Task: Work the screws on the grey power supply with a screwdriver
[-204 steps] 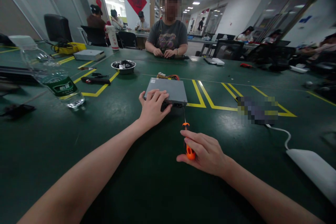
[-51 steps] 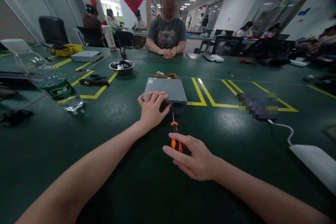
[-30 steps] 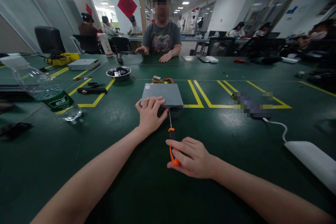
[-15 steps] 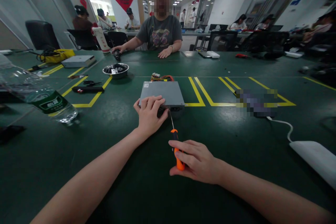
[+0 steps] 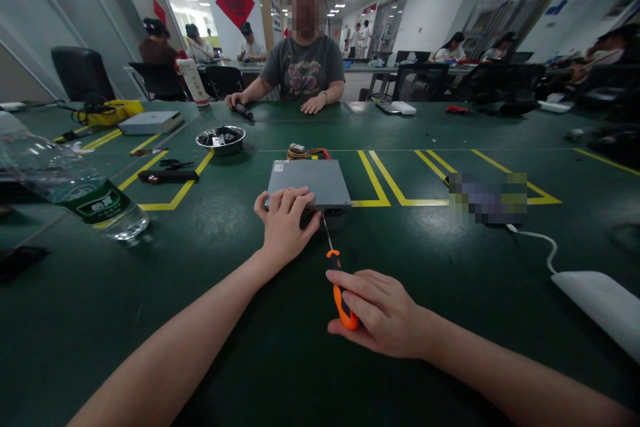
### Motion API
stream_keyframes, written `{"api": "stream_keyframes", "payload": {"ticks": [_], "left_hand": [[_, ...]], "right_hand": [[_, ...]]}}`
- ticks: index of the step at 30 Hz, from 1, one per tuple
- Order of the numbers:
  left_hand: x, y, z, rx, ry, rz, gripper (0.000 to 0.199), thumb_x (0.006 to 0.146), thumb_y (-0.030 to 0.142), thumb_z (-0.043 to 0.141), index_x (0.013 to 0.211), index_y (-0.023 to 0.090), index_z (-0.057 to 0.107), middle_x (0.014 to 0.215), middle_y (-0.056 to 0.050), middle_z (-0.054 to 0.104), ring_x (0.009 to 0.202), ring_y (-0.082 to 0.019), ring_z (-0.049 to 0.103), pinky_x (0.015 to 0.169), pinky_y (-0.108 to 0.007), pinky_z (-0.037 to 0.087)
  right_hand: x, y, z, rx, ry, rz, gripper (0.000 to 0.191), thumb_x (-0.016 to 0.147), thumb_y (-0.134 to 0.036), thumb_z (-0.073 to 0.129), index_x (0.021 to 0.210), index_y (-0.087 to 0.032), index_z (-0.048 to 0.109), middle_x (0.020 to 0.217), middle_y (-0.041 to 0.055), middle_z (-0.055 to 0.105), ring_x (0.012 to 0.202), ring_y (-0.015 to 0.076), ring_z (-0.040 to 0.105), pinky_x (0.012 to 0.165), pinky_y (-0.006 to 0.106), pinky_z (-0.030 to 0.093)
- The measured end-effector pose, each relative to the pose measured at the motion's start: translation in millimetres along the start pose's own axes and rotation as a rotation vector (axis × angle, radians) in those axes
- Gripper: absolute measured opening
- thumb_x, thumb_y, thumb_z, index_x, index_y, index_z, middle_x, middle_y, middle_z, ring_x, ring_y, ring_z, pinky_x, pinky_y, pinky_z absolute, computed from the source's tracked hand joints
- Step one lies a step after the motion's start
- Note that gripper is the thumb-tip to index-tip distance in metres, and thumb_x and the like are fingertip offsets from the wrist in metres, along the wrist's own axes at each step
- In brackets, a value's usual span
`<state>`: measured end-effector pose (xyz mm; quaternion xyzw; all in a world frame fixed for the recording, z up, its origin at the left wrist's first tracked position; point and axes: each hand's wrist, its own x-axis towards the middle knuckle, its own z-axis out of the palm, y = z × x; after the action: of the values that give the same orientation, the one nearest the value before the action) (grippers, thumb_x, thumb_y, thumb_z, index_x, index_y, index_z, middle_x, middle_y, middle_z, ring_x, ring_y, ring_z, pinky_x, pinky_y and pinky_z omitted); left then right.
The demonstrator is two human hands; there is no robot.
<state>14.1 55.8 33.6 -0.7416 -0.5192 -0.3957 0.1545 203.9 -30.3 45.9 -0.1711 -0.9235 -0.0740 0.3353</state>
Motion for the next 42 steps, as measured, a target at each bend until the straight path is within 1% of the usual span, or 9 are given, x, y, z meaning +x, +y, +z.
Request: {"api": "stream_keyframes", "payload": {"ticks": [3, 5, 12, 19, 26, 32, 35, 39, 42], "left_hand": [[2, 0, -3.3, 0.006, -0.017, 0.064, 0.022, 0.081, 0.034, 0.053, 0.101, 0.025, 0.054, 0.11, -0.003, 0.061, 0.111, -0.025, 0.048, 0.102, -0.052, 0.01], [4, -1, -5.2, 0.006, -0.036, 0.12, 0.021, 0.083, 0.032, 0.051, 0.102, 0.024, 0.053, 0.11, -0.005, 0.061, 0.112, -0.024, 0.049, 0.104, -0.052, 0.005], [4, -3, -4.3, 0.023, -0.075, 0.146, 0.024, 0.084, 0.031, 0.049, 0.106, 0.022, 0.051, 0.115, -0.007, 0.058, 0.111, -0.023, 0.049, 0.091, -0.044, 0.026], [4, -1, -7.0, 0.02, -0.08, 0.139, 0.024, 0.083, 0.029, 0.051, 0.106, 0.022, 0.051, 0.116, -0.007, 0.058, 0.111, -0.024, 0.048, 0.089, -0.042, 0.025], [4, -1, -5.1, 0.015, -0.081, 0.129, 0.024, 0.082, 0.03, 0.051, 0.105, 0.023, 0.052, 0.115, -0.007, 0.058, 0.111, -0.025, 0.048, 0.088, -0.043, 0.025], [4, -1, -5.5, 0.018, -0.087, 0.128, 0.023, 0.083, 0.03, 0.05, 0.105, 0.023, 0.052, 0.116, -0.007, 0.058, 0.11, -0.024, 0.049, 0.088, -0.043, 0.025], [4, -2, -4.9, 0.022, -0.083, 0.127, 0.023, 0.083, 0.031, 0.049, 0.105, 0.023, 0.051, 0.116, -0.007, 0.058, 0.11, -0.024, 0.049, 0.088, -0.043, 0.025], [4, -2, -4.6, 0.021, -0.078, 0.129, 0.024, 0.082, 0.03, 0.05, 0.105, 0.023, 0.051, 0.116, -0.007, 0.058, 0.11, -0.024, 0.049, 0.087, -0.043, 0.025], [4, -1, -5.2, 0.02, -0.08, 0.128, 0.023, 0.082, 0.031, 0.051, 0.104, 0.023, 0.051, 0.116, -0.007, 0.058, 0.11, -0.024, 0.049, 0.087, -0.043, 0.026]], "right_hand": [[2, -2, -4, -0.071, -0.112, -0.01, 0.03, 0.084, -0.029, 0.052, 0.108, -0.012, 0.049, 0.113, 0.0181, 0.057, 0.094, 0.0177, 0.059, 0.076, 0.027, 0.049], [5, -3, -8, -0.161, -0.148, -0.05, 0.033, 0.083, -0.02, 0.051, 0.115, -0.014, 0.049, 0.113, 0.0183, 0.056, 0.091, 0.0176, 0.06, 0.075, 0.027, 0.049], [12, -3, -10, -0.405, -0.032, -0.097, 0.017, 0.077, -0.013, 0.057, 0.094, -0.015, 0.056, 0.088, 0.012, 0.063, 0.065, 0.0131, 0.057, 0.06, 0.026, 0.046], [14, -11, -7, -0.357, -0.181, 0.033, 0.016, 0.083, -0.012, 0.043, 0.095, -0.014, 0.053, 0.104, 0.0186, 0.058, 0.084, 0.019, 0.06, 0.073, 0.032, 0.049], [13, -3, -5, -0.337, -0.075, -0.06, 0.018, 0.082, -0.012, 0.048, 0.1, -0.012, 0.053, 0.099, 0.0188, 0.062, 0.073, 0.0149, 0.061, 0.068, 0.029, 0.05], [12, -5, -5, -0.292, -0.147, -0.032, 0.02, 0.083, -0.011, 0.045, 0.101, -0.01, 0.053, 0.105, 0.0216, 0.06, 0.093, 0.0202, 0.061, 0.077, 0.03, 0.05], [12, -3, -6, -0.333, -0.119, -0.05, 0.026, 0.082, -0.009, 0.045, 0.108, -0.01, 0.051, 0.105, 0.021, 0.06, 0.09, 0.0191, 0.062, 0.074, 0.029, 0.051], [9, 4, -5, -0.401, -0.023, -0.049, 0.015, 0.079, -0.012, 0.054, 0.094, -0.015, 0.055, 0.097, 0.0157, 0.064, 0.069, 0.0127, 0.06, 0.063, 0.026, 0.049], [7, 7, -4, -0.368, -0.032, -0.06, 0.005, 0.079, -0.012, 0.054, 0.08, -0.016, 0.055, 0.096, 0.0123, 0.065, 0.068, 0.0121, 0.059, 0.061, 0.025, 0.048]]}}
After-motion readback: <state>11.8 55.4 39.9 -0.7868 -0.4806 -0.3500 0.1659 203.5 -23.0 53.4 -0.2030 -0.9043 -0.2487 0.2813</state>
